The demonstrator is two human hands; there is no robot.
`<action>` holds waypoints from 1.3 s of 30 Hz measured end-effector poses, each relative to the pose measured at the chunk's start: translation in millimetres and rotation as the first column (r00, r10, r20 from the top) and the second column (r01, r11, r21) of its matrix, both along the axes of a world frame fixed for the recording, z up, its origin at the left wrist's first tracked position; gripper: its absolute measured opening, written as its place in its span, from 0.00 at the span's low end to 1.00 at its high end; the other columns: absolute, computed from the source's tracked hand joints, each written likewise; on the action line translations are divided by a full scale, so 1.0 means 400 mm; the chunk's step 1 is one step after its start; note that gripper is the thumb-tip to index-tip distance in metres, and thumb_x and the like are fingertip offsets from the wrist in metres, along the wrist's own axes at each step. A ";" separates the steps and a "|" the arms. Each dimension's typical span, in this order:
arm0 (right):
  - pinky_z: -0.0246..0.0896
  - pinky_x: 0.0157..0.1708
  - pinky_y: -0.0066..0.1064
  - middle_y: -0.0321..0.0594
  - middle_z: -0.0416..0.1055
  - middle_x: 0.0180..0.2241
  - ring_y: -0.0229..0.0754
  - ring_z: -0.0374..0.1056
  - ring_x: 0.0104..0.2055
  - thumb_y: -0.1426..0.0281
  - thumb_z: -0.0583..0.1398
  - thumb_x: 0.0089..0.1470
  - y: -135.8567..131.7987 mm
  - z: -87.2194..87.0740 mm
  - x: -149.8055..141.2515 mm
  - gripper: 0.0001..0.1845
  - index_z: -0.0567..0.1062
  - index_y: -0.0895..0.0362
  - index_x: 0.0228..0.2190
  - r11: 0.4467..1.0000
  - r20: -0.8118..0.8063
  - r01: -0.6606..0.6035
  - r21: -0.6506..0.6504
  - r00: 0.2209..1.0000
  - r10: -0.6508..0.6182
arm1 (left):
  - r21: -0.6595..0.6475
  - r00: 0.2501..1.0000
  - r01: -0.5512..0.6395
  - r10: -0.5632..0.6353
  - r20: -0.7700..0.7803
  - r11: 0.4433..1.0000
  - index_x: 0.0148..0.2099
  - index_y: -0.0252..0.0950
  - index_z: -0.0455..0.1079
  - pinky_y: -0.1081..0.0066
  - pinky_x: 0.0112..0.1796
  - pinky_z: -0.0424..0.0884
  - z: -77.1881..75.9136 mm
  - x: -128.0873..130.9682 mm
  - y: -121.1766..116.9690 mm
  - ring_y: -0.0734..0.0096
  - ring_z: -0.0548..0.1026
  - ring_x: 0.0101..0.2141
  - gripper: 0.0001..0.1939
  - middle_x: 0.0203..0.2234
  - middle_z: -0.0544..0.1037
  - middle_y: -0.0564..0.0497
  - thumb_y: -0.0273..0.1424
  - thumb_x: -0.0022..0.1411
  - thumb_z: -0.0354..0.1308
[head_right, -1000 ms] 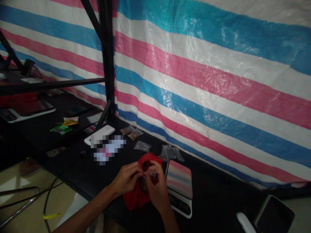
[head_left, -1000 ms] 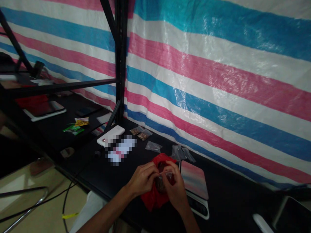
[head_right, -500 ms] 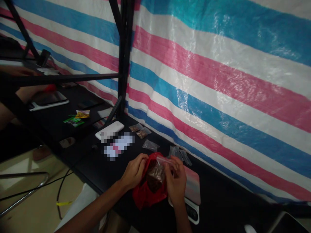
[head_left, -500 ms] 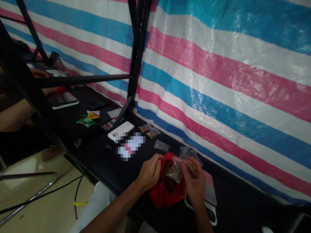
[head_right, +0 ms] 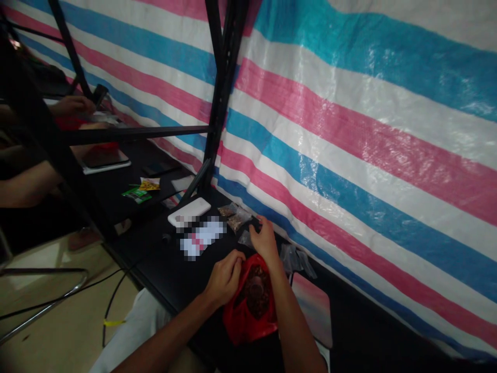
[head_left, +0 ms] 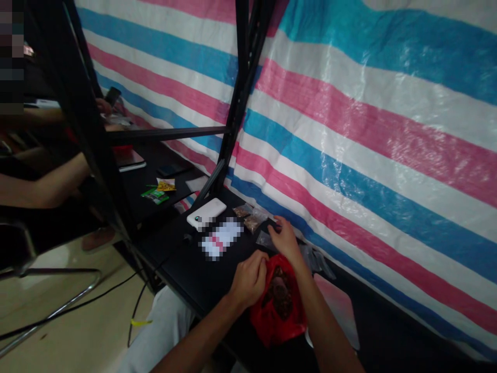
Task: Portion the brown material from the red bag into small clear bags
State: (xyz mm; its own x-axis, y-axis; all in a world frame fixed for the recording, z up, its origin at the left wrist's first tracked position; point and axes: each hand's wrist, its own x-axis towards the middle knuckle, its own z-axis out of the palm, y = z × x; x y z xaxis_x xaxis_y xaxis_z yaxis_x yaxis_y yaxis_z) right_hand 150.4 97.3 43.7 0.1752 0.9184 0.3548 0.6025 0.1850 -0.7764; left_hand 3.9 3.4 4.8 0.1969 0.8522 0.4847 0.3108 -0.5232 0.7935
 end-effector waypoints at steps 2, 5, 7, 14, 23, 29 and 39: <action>0.67 0.45 0.42 0.42 0.77 0.36 0.49 0.73 0.39 0.67 0.69 0.41 -0.030 -0.019 0.022 0.17 0.79 0.55 0.37 0.997 0.072 -0.063 -0.051 0.995 0.067 | 0.004 1.000 0.012 -0.012 -0.001 1.000 0.38 0.40 0.66 0.70 0.35 0.68 -0.001 0.001 0.001 0.69 0.75 0.31 0.13 0.29 0.73 0.52 0.27 0.71 0.41; 0.67 0.42 0.39 0.37 0.78 0.30 0.47 0.75 0.36 0.71 0.71 0.38 -0.072 -0.023 0.050 0.14 0.80 0.51 0.32 0.990 0.149 -0.099 -0.105 0.982 0.114 | 0.001 1.000 0.022 -0.022 -0.005 1.000 0.39 0.40 0.67 0.70 0.35 0.68 -0.001 0.001 0.003 0.69 0.74 0.32 0.13 0.30 0.73 0.51 0.27 0.71 0.42; 0.67 0.41 0.38 0.37 0.79 0.30 0.47 0.75 0.35 0.70 0.69 0.44 -0.090 -0.010 0.057 0.10 0.80 0.51 0.33 0.991 0.176 -0.086 -0.102 0.979 0.103 | -0.033 1.000 0.008 -0.007 0.026 0.999 0.39 0.40 0.68 0.69 0.37 0.69 -0.001 0.001 0.005 0.68 0.75 0.33 0.13 0.31 0.74 0.51 0.28 0.71 0.42; 0.64 0.52 0.42 0.43 0.79 0.43 0.48 0.73 0.46 0.65 0.61 0.57 -0.193 0.057 0.011 0.13 0.77 0.54 0.44 0.992 0.177 -0.116 0.050 0.979 0.105 | -0.200 0.972 -0.072 0.114 0.208 0.977 0.53 0.38 0.70 0.64 0.41 0.73 -0.024 0.003 0.024 0.64 0.75 0.38 0.15 0.41 0.77 0.46 0.38 0.69 0.52; 0.62 0.55 0.45 0.44 0.75 0.49 0.51 0.69 0.52 0.65 0.61 0.59 -0.326 0.043 0.043 0.15 0.78 0.49 0.48 0.978 0.169 -0.195 0.071 0.969 0.181 | -0.288 0.899 0.053 0.080 0.430 0.956 0.45 0.37 0.74 0.66 0.43 0.72 -0.026 0.007 0.037 0.65 0.76 0.39 0.16 0.37 0.79 0.48 0.42 0.70 0.51; 0.65 0.41 0.38 0.39 0.76 0.32 0.48 0.71 0.37 0.75 0.57 0.50 -0.349 0.025 0.113 0.10 0.78 0.52 0.30 0.981 0.080 -0.193 0.033 0.979 0.190 | -0.286 0.889 0.013 0.120 0.442 0.958 0.37 0.37 0.70 0.72 0.37 0.69 -0.010 0.009 0.035 0.70 0.72 0.32 0.16 0.31 0.76 0.52 0.45 0.67 0.54; 0.56 0.55 0.46 0.39 0.77 0.44 0.51 0.68 0.51 0.83 0.54 0.34 -0.345 0.004 0.098 0.32 0.79 0.49 0.41 0.915 0.229 -0.342 -0.212 0.893 0.387 | -0.309 0.824 -0.155 0.296 0.484 0.938 0.28 0.41 0.52 0.73 0.32 0.64 -0.029 -0.002 0.049 0.73 0.65 0.28 0.19 0.24 0.63 0.58 0.41 0.66 0.56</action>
